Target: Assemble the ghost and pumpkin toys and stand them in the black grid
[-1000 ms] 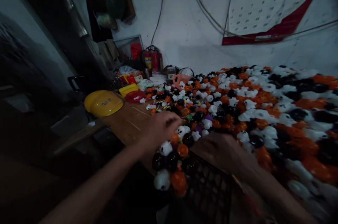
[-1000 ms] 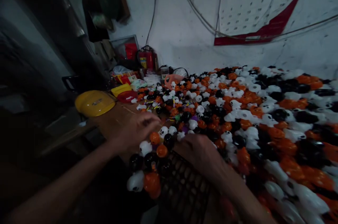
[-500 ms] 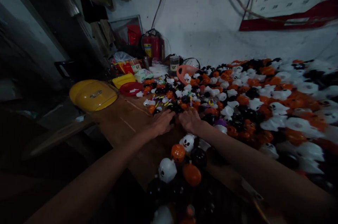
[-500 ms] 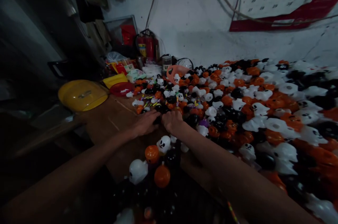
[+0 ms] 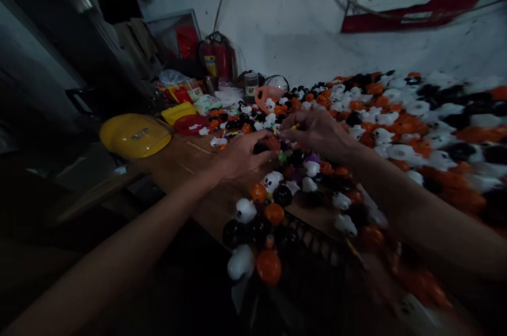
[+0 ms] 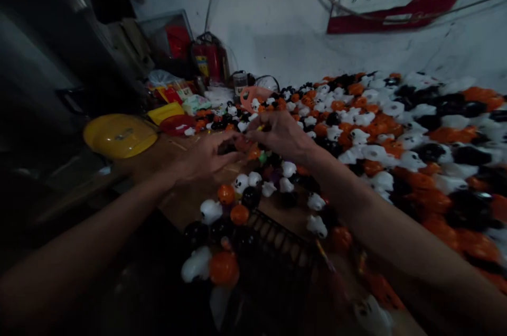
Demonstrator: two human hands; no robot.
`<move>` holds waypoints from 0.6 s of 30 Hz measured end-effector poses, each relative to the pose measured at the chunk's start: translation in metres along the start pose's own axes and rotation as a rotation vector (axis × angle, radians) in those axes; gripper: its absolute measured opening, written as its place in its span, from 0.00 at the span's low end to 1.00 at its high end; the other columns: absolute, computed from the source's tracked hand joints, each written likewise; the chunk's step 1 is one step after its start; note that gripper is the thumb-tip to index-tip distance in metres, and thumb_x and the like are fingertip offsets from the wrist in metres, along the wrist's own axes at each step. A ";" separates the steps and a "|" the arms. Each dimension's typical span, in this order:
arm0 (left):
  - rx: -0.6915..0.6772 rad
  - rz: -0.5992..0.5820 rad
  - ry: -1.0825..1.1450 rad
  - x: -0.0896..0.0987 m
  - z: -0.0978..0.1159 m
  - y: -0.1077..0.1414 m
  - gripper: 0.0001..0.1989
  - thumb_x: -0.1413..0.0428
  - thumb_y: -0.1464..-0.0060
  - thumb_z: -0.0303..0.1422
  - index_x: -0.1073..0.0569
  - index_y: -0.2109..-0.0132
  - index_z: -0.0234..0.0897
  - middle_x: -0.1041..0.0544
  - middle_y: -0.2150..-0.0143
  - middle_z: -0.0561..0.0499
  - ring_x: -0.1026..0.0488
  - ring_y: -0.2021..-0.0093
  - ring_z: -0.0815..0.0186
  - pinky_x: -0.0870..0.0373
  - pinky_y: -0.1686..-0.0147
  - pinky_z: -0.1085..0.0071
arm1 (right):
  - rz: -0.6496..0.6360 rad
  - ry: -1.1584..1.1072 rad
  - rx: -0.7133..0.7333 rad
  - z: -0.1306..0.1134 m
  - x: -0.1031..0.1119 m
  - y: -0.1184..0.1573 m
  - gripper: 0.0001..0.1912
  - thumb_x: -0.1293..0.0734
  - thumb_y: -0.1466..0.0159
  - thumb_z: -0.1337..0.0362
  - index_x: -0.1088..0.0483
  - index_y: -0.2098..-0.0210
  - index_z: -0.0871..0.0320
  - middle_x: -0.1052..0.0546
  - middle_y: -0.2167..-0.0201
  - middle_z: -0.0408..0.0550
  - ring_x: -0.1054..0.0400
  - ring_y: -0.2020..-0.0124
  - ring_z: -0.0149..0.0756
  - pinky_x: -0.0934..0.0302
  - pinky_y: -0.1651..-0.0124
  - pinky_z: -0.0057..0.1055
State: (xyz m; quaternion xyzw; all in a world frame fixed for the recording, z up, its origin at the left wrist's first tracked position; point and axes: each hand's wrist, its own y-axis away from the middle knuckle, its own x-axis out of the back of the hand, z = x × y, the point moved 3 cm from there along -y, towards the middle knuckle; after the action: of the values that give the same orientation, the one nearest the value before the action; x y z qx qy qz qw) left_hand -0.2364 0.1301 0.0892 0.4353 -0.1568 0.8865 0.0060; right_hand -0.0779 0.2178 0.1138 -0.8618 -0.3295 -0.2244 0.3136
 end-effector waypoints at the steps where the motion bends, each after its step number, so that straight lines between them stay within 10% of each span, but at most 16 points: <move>1: 0.007 0.003 0.141 -0.003 0.012 0.001 0.15 0.44 0.44 0.41 0.30 0.52 0.39 0.24 0.60 0.52 0.28 0.61 0.65 0.33 0.60 0.70 | 0.024 -0.045 0.009 -0.008 0.008 0.009 0.13 0.31 0.41 0.57 0.26 0.64 0.61 0.30 0.79 0.42 0.41 0.81 0.25 0.49 0.79 0.23; 5: 0.086 -0.125 0.426 -0.019 0.054 0.009 0.12 0.42 0.46 0.40 0.27 0.57 0.40 0.25 0.62 0.53 0.28 0.62 0.66 0.33 0.62 0.70 | 0.149 -0.142 0.021 -0.014 0.035 0.035 0.18 0.40 0.34 0.50 0.30 0.56 0.58 0.30 0.77 0.42 0.43 0.83 0.25 0.49 0.79 0.24; 9: 0.050 -0.153 0.170 -0.028 0.087 0.026 0.07 0.41 0.48 0.39 0.24 0.63 0.42 0.26 0.61 0.55 0.29 0.62 0.66 0.36 0.62 0.69 | 0.381 0.190 -0.012 0.024 0.054 0.035 0.15 0.42 0.33 0.56 0.28 0.63 0.59 0.28 0.77 0.44 0.39 0.80 0.28 0.47 0.75 0.25; 18: -0.091 -0.151 0.181 -0.045 0.110 0.055 0.25 0.48 0.46 0.24 0.35 0.42 0.50 0.27 0.47 0.57 0.30 0.49 0.66 0.36 0.48 0.70 | -0.002 0.786 -0.070 0.063 -0.015 -0.024 0.11 0.41 0.36 0.66 0.26 0.64 0.59 0.23 0.63 0.51 0.28 0.61 0.40 0.42 0.61 0.28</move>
State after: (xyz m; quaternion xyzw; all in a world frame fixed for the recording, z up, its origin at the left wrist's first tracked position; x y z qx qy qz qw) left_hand -0.1318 0.0523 0.1021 0.3633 -0.1625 0.9112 0.1065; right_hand -0.0932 0.2690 0.0699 -0.7202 -0.1773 -0.5486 0.3859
